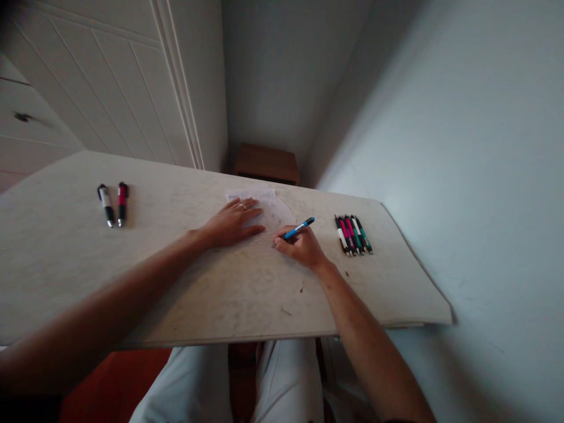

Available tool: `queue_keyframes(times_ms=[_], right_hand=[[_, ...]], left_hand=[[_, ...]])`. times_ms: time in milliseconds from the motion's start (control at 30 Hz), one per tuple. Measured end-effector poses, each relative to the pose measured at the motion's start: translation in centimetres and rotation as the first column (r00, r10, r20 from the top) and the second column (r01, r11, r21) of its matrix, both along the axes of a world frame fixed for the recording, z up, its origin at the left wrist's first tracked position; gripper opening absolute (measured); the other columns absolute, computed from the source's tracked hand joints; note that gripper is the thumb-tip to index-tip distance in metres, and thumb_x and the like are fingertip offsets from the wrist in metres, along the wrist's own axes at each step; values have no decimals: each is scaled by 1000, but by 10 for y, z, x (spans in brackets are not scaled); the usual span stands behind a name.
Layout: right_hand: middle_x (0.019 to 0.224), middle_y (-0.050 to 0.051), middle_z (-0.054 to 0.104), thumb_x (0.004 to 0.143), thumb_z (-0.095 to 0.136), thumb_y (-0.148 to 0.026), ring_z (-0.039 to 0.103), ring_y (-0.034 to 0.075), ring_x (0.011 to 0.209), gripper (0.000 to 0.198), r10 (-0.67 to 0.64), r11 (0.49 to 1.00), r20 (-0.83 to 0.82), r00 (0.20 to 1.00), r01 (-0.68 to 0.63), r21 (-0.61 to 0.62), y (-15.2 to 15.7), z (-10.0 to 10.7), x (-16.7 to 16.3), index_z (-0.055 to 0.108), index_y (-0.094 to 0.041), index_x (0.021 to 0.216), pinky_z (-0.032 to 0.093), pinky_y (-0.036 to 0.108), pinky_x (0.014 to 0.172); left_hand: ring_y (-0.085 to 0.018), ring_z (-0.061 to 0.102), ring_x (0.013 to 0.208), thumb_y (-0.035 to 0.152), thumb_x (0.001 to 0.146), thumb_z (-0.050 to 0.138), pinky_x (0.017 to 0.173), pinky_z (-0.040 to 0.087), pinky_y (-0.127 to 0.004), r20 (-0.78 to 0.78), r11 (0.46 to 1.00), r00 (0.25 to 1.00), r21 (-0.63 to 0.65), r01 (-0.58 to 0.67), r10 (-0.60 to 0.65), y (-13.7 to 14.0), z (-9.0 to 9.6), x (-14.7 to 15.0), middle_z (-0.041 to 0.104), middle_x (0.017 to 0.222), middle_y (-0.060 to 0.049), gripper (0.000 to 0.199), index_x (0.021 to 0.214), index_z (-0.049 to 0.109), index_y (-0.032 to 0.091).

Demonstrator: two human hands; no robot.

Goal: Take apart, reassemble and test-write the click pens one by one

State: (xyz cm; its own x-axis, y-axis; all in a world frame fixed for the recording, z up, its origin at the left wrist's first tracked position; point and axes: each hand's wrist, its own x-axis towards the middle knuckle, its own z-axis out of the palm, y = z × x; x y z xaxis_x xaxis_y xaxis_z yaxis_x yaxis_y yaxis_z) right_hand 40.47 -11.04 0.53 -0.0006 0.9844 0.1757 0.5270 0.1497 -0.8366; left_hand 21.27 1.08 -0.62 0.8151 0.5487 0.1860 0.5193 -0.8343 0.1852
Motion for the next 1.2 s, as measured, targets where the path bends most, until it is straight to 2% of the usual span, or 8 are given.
queue_keyframes(times_ms=[333,700,867,1067,1200], right_hand=[[69,3,67,76,62,-34,55,14,61,19,-32,999,18,999,31,34,1,0,-1,70,-16,75,43,25,56],[67,3,67,74,63,-30,56,14,61,14,-5,999,-6,1000,5,39,1,2,-1,69,-17,70,44,26,57],[67,3,67,74,64,-28,56,14,58,14,33,999,-24,999,-33,23,0,1,2,69,-17,70,43,25,55],[71,4,69,76,63,-29,60,16,66,14,-15,997,-20,1000,16,78,1,0,3,70,-17,71,46,27,63],[68,3,68,75,64,-29,57,14,60,14,28,998,-23,999,-27,49,0,1,1,69,-17,70,45,26,57]], left_hand=[[-26,36,138,59,92,39,116,21,-40,0,1000,1000,-13,-6,6,-1,2,0,44,147,-14,62,135,51,16],[-25,37,138,58,92,39,116,20,-40,11,1000,1000,-19,-3,3,-1,3,0,45,147,-11,59,134,51,19],[-26,36,138,57,92,40,116,20,-39,6,1000,1000,-31,-6,6,-1,2,0,43,148,-14,60,134,52,16],[-26,36,138,57,93,39,116,19,-40,3,999,1000,-35,5,-5,-1,3,0,42,148,-15,61,135,51,14],[-25,35,139,58,92,39,116,19,-40,4,999,1000,-33,0,0,-1,2,0,43,148,-13,61,134,51,16]])
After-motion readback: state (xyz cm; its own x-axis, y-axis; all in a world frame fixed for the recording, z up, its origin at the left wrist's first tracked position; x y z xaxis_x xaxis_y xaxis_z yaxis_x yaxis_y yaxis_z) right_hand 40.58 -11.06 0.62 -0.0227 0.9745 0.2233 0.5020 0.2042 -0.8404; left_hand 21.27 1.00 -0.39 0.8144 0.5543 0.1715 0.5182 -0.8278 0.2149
